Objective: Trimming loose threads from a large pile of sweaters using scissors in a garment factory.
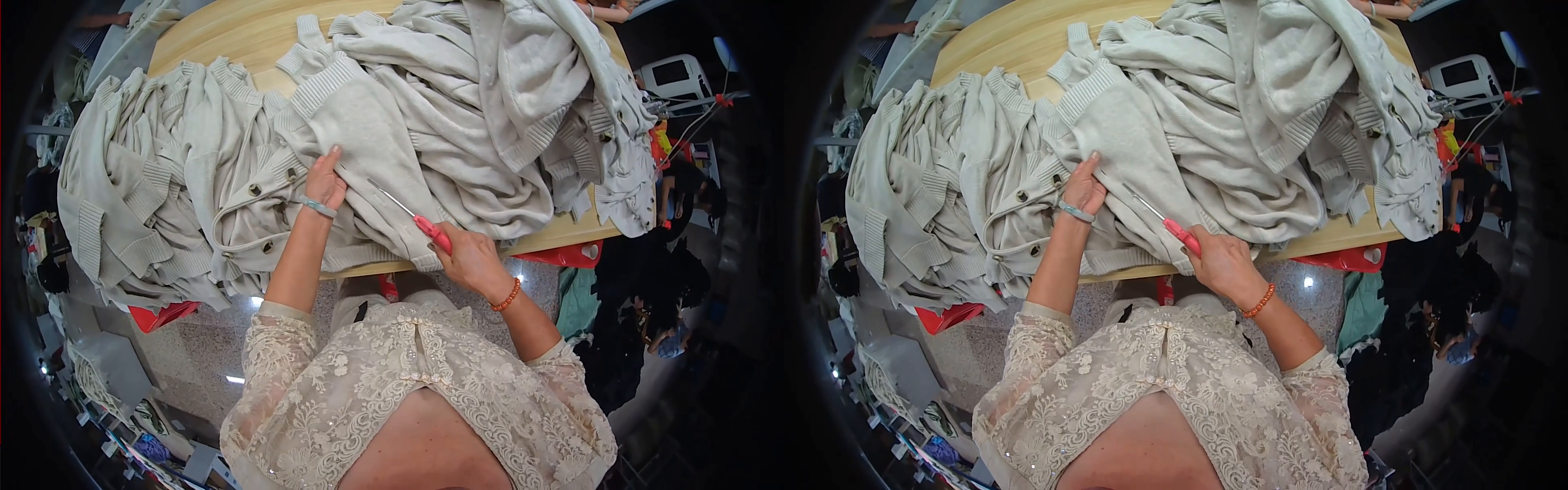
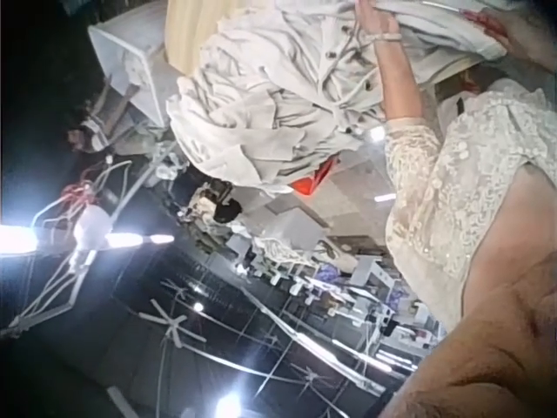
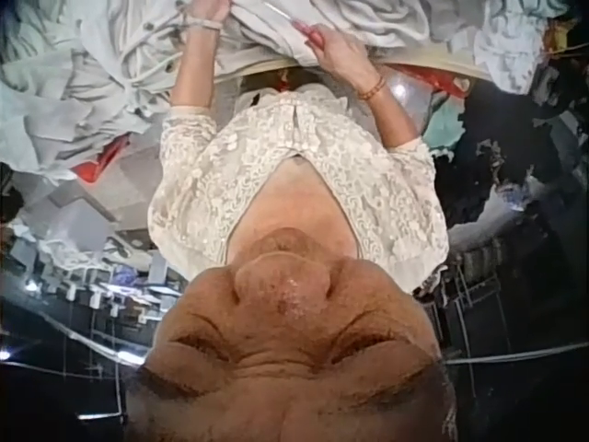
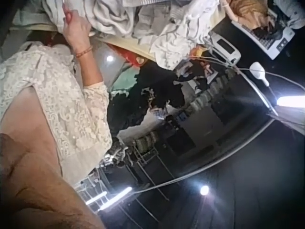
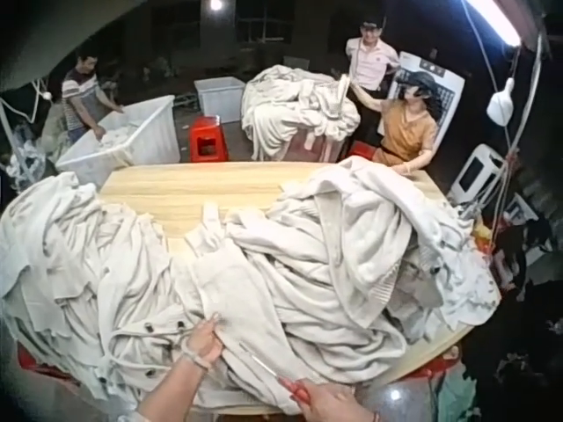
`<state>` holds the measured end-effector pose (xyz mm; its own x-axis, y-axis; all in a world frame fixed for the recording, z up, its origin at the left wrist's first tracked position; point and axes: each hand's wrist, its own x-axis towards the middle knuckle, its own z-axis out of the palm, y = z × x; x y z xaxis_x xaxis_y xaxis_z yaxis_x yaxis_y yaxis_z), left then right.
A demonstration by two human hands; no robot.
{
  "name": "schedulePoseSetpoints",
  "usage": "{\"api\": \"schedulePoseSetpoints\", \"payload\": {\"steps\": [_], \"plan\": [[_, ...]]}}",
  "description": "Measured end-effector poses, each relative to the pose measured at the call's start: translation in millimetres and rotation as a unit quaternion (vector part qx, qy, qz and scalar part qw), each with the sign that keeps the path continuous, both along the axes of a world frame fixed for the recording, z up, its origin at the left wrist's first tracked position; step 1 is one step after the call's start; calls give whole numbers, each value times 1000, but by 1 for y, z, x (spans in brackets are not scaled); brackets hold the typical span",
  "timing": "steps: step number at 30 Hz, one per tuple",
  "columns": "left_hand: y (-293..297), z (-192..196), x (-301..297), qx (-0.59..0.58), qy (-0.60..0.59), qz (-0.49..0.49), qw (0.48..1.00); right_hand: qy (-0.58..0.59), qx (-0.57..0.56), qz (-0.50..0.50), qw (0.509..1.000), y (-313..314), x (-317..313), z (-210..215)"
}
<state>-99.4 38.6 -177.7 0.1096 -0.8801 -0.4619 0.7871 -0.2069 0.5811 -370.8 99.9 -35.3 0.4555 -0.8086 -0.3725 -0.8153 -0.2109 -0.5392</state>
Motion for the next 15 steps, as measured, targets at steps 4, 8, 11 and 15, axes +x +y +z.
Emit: {"api": "schedulePoseSetpoints", "payload": {"steps": [4, 8, 11, 15], "plan": [[20, 17, -17, 31, 3, -82, 996, -70, -66, -20, 995, 8, -14, -14], [62, 23, -54, 81, 7, -151, 985, -41, -61, -12, 997, 14, -33, -13], [79, -15, -68, 72, 11, -121, 990, 8, -20, 11, 1000, 21, -47, -15], [85, -45, -70, 89, -4, -66, 994, 70, 44, 39, 996, 31, -57, -3]]}}
